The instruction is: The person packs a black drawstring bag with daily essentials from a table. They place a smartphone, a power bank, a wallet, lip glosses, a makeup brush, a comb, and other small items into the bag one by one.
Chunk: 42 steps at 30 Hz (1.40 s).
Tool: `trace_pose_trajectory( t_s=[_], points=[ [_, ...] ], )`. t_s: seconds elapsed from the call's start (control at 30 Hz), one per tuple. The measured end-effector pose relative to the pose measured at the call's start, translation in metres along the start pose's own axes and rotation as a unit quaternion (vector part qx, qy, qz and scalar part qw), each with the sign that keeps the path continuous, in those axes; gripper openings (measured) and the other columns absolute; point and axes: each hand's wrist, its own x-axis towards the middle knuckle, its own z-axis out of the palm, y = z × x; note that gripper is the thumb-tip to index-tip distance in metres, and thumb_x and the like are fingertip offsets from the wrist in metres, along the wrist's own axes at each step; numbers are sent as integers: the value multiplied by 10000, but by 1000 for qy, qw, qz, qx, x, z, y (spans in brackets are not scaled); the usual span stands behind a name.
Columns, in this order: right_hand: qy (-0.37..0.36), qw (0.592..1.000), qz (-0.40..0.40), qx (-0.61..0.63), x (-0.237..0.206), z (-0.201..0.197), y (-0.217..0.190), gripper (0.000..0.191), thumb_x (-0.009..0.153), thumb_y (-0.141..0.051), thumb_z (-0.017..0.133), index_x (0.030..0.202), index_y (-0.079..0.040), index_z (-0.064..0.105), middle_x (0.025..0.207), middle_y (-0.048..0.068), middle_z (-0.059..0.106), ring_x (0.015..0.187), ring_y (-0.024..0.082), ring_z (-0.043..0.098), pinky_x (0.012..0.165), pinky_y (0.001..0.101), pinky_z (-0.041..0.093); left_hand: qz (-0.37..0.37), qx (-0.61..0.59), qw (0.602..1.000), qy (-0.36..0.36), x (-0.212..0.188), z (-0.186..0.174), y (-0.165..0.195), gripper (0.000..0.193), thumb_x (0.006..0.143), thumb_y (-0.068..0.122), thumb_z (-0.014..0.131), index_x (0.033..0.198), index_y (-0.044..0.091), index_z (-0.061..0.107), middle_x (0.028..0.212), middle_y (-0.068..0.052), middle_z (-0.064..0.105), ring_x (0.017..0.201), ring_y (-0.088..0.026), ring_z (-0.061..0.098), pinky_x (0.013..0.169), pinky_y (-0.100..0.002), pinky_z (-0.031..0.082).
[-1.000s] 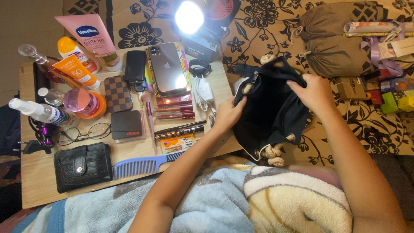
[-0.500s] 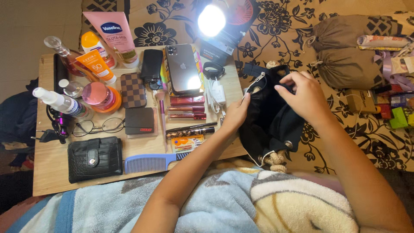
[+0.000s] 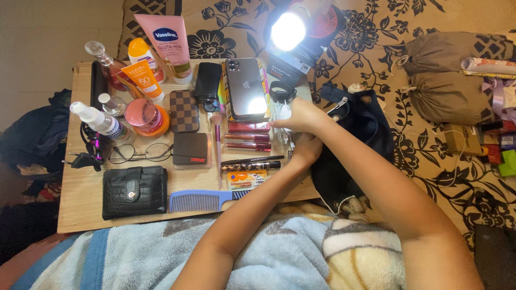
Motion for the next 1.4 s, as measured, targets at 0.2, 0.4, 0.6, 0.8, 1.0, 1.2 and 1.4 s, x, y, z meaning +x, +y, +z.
trace_pose_trajectory(
  t_s=[0.2, 0.4, 0.6, 0.8, 1.0, 1.2, 1.4],
  points=[
    [-70, 988, 76, 116, -2, -5, -8, 665, 640, -502, 825, 1032, 32, 761, 962, 244, 765, 868, 312, 753, 785, 398, 573, -23, -47, 999, -11, -3, -3, 11, 435, 992, 350, 508, 1105, -30, 687, 1074, -254, 739, 1068, -407, 707, 885, -434, 520],
    [-102, 977, 151, 107, -4, -5, -20, 593, 653, -434, 795, 1010, 38, 759, 935, 233, 760, 831, 337, 744, 711, 436, 579, -62, -16, 998, -10, -4, -3, 9, 395, 989, 327, 546, 1153, -17, 652, 1113, -265, 705, 1100, -449, 636, 881, -454, 502],
    [-8, 990, 61, 131, -5, 10, -7, 706, 734, -435, 789, 1106, 149, 653, 1013, 284, 717, 894, 314, 738, 777, 389, 582, 129, 264, 953, -77, 5, -1, -3, 366, 1032, 300, 506, 1144, 10, 698, 1125, -256, 723, 1093, -426, 674, 901, -445, 504],
    [19, 953, 96, 286, -10, -16, 13, 718, 810, -272, 783, 1339, 98, 467, 1125, 191, 663, 1032, 253, 674, 879, 340, 549, -2, -7, 1000, -9, -5, -9, 21, 499, 1029, 431, 533, 1179, -11, 711, 1079, -274, 720, 1058, -417, 692, 872, -418, 516],
    [-17, 847, -35, 530, -79, -81, 58, 525, 925, -95, 664, 1404, -38, 456, 1160, 122, 643, 1055, 196, 692, 919, 377, 589, -108, 48, 991, -65, -2, -23, 37, 636, 1047, 537, 452, 1158, -21, 737, 838, -261, 715, 830, -362, 705, 816, -393, 514],
    [56, 777, -64, 624, -145, -55, 96, 596, 907, -114, 629, 1463, -59, 423, 1303, 129, 647, 1081, 224, 689, 947, 381, 586, -120, -81, 989, -37, -6, -26, 35, 617, 1026, 522, 485, 1123, -38, 724, 824, -88, 714, 779, -126, 585, 751, -301, 499],
    [130, 769, -28, 625, -188, -39, 125, 687, 922, -216, 680, 1520, 14, 433, 1422, 144, 520, 1252, 245, 616, 947, 371, 566, -155, -237, 957, -63, -8, -28, 36, 565, 1025, 484, 512, 1198, -14, 715, 903, -10, 723, 819, -77, 596, 761, -247, 491]
  ],
)
